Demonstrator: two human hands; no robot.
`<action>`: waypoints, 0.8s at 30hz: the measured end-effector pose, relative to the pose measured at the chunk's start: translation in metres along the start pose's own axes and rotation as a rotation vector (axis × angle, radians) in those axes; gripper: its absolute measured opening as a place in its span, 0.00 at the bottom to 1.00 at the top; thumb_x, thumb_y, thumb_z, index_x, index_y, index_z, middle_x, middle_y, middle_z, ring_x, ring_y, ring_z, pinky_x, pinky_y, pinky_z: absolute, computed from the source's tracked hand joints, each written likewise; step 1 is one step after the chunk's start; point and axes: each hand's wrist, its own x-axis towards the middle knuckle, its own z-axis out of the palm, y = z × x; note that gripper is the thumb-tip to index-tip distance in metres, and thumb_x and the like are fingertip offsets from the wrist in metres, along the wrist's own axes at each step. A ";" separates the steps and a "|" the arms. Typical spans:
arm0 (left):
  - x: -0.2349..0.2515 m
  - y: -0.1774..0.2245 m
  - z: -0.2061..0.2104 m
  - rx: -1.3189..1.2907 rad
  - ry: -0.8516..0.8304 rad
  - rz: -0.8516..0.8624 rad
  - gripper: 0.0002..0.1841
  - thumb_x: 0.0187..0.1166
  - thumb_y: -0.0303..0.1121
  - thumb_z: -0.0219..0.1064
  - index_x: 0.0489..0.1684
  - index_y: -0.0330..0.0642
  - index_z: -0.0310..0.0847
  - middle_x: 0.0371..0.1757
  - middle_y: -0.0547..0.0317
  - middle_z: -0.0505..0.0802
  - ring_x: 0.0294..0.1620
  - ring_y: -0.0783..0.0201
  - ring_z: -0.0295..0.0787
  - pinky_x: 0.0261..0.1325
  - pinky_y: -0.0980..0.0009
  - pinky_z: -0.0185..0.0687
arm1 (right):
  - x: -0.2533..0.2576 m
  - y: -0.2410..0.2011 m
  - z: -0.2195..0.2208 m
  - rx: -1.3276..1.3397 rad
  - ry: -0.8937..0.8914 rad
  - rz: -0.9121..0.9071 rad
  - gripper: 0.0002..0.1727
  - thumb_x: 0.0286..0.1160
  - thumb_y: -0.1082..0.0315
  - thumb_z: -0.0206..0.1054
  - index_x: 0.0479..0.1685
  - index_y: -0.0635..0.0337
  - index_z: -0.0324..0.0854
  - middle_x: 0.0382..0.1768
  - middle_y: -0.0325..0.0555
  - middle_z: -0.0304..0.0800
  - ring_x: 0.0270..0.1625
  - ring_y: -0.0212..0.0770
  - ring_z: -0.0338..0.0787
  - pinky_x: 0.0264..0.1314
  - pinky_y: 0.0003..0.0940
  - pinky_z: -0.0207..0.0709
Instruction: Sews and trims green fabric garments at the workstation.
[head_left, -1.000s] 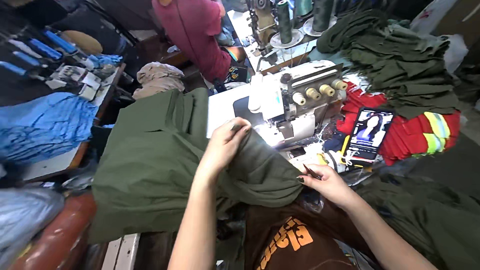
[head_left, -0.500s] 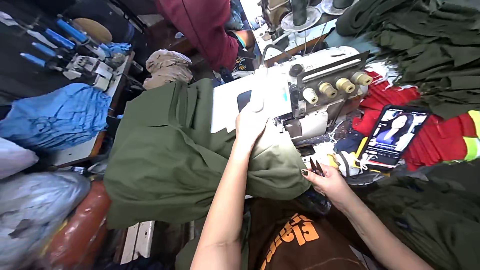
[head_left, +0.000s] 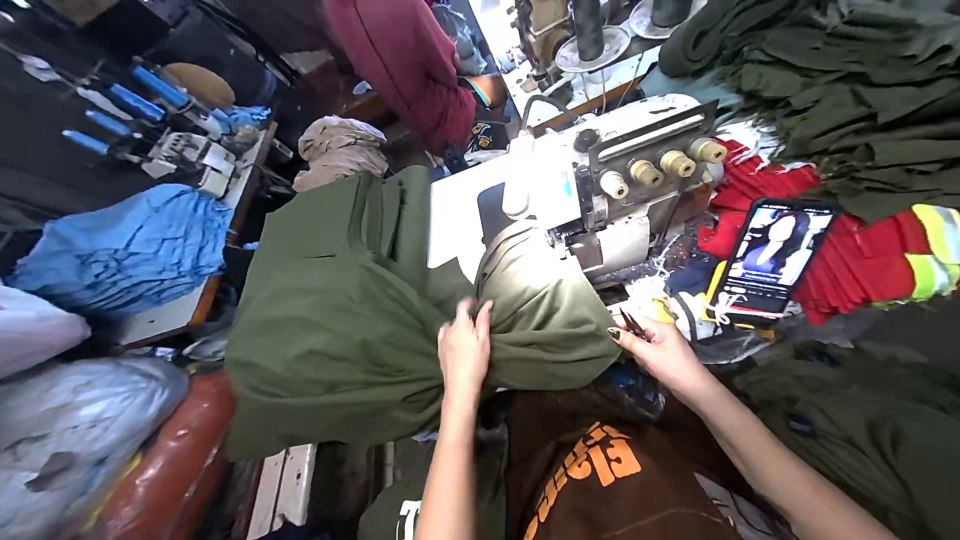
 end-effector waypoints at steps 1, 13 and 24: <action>-0.010 -0.011 -0.004 0.056 0.012 0.015 0.28 0.91 0.52 0.52 0.59 0.33 0.86 0.42 0.37 0.95 0.49 0.36 0.94 0.56 0.34 0.82 | 0.002 0.001 0.002 -0.015 -0.013 0.008 0.10 0.82 0.64 0.68 0.48 0.60 0.87 0.28 0.30 0.83 0.21 0.19 0.70 0.24 0.17 0.65; 0.044 0.073 -0.022 0.002 0.266 0.448 0.19 0.76 0.47 0.73 0.58 0.47 0.91 0.70 0.50 0.88 0.80 0.42 0.74 0.84 0.32 0.53 | -0.002 -0.002 0.021 0.018 -0.027 0.089 0.11 0.83 0.67 0.66 0.54 0.65 0.86 0.23 0.33 0.79 0.15 0.22 0.66 0.19 0.19 0.63; 0.041 0.098 0.022 0.046 -0.073 0.354 0.37 0.76 0.66 0.64 0.76 0.50 0.82 0.85 0.58 0.76 0.93 0.50 0.56 0.88 0.26 0.28 | -0.004 0.004 0.013 0.135 -0.065 0.087 0.08 0.82 0.69 0.66 0.51 0.61 0.85 0.19 0.27 0.77 0.14 0.19 0.65 0.17 0.15 0.61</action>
